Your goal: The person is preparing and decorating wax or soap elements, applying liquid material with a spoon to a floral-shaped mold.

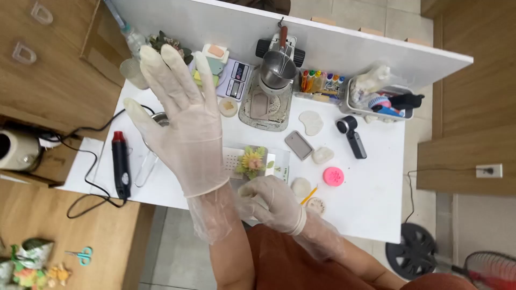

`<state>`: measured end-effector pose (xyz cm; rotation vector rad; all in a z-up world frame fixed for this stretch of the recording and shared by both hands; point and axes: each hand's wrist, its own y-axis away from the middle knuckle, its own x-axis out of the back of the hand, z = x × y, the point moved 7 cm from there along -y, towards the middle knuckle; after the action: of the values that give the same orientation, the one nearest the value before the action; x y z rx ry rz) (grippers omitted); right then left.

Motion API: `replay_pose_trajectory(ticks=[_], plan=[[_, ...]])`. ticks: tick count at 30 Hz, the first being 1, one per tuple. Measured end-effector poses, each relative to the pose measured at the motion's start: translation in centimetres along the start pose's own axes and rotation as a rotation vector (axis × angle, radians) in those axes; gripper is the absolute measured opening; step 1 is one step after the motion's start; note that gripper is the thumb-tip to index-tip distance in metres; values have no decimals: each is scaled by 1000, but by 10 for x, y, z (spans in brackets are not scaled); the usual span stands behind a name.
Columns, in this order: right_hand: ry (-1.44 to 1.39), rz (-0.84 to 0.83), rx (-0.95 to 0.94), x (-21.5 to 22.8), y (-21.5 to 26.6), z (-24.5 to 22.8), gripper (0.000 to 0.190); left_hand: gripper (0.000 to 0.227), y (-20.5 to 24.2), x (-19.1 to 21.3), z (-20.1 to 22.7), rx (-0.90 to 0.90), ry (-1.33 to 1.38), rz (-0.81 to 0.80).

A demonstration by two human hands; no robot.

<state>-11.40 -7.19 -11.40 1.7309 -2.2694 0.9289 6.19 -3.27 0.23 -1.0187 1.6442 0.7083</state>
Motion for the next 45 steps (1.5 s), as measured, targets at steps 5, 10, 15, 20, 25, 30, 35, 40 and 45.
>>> replay_pose_trajectory(ticks=[5,10,15,20,25,30,35,40,45], plan=[[190,69,-30,-50,-42,-15,37,57,-24,13,47,113,10,121],[396,20,88,-113,-56,-35,25,54,-37,5,98,187,106,119],[480,4,134,-151,-59,-43,27,59,-46,-14,124,145,325,185],[527,-27,112,-163,-60,-50,28,52,-50,-21,121,145,292,227],[555,-46,114,-159,-30,-50,24,46,-50,-15,111,192,265,266],[578,370,-123,-86,13,-45,16,58,-35,35,119,593,-312,-143],[467,617,-578,-17,77,17,11,61,-1,61,98,532,-1177,-191],[215,562,-966,24,87,98,29,49,35,114,83,518,-1921,-300],[65,400,-1045,11,86,160,40,54,63,138,42,389,-2357,-685]])
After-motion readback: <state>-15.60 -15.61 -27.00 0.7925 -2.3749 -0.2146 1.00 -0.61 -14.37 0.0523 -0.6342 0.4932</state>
